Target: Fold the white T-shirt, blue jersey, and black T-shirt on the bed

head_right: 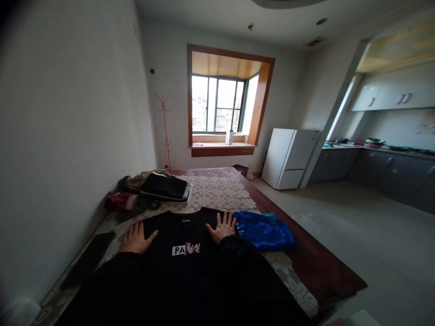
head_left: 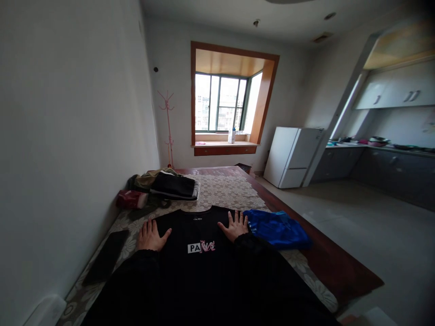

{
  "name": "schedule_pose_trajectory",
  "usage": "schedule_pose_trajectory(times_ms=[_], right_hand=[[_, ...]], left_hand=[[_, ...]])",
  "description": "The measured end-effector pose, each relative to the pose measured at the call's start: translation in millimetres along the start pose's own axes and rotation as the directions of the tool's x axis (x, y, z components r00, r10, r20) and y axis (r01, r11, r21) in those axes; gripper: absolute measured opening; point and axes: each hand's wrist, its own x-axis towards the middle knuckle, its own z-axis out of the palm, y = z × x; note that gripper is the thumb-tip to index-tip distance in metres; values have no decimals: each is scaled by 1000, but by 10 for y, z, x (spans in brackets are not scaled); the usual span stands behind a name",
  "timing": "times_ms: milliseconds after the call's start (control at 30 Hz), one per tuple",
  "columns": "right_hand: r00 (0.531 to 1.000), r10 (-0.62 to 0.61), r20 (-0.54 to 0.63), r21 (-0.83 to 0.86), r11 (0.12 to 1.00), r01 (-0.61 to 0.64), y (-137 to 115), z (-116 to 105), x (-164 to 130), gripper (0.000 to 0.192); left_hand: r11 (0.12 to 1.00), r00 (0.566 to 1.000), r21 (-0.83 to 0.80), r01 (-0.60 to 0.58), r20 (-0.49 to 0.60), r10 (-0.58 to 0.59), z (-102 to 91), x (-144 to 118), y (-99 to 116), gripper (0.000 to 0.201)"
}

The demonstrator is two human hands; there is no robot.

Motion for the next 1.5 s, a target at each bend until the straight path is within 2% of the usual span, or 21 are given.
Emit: schedule_pose_trajectory(times_ms=[167, 300, 367, 433, 567, 733, 867, 1033, 1167, 1367, 1433, 1500], right_hand=[[999, -19, 39, -10, 1000, 19, 6, -33, 35, 103], [997, -51, 64, -19, 998, 52, 2, -57, 89, 104], [991, -126, 36, 12, 992, 125, 7, -59, 116, 95], [965, -260, -18, 94, 961, 261, 33, -61, 135, 78], [871, -486, -73, 234, 840, 489, 133, -94, 147, 38], [805, -590, -62, 276, 765, 581, 212, -155, 171, 20], [827, -558, -72, 261, 789, 556, 231, -162, 212, 13], [871, -482, -96, 208, 846, 491, 197, -117, 189, 17], [867, -491, -82, 171, 850, 498, 142, -115, 169, 19], [821, -571, -13, 165, 809, 565, 161, -263, 316, 18], [829, -559, -8, 158, 818, 553, 187, -297, 387, 25], [864, -502, -22, 136, 855, 500, 213, -292, 441, 31]], left_hand=[[999, 1000, -42, -4, -19, 4, -26, -4, 3, 92], [987, 993, -107, -121, -31, 118, -102, 3, -9, 54], [979, 986, -120, -164, -32, 162, -143, 7, -13, 39], [971, 980, -134, -199, -26, 197, -168, 9, -11, 34], [954, 966, -157, -257, -2, 260, -163, -8, 23, 36], [939, 951, -174, -296, 39, 307, -111, -68, 104, 37], [940, 952, -174, -293, 38, 304, -100, -94, 146, 32], [944, 956, -168, -286, 19, 293, -116, -99, 165, 33], [952, 964, -158, -263, -2, 267, -112, -108, 169, 38], [980, 986, -114, -164, -42, 160, -91, -65, 98, 50], [987, 991, -95, -133, -41, 130, -76, -40, 66, 60], [990, 993, -77, -117, -35, 114, -49, -19, 45, 68]])
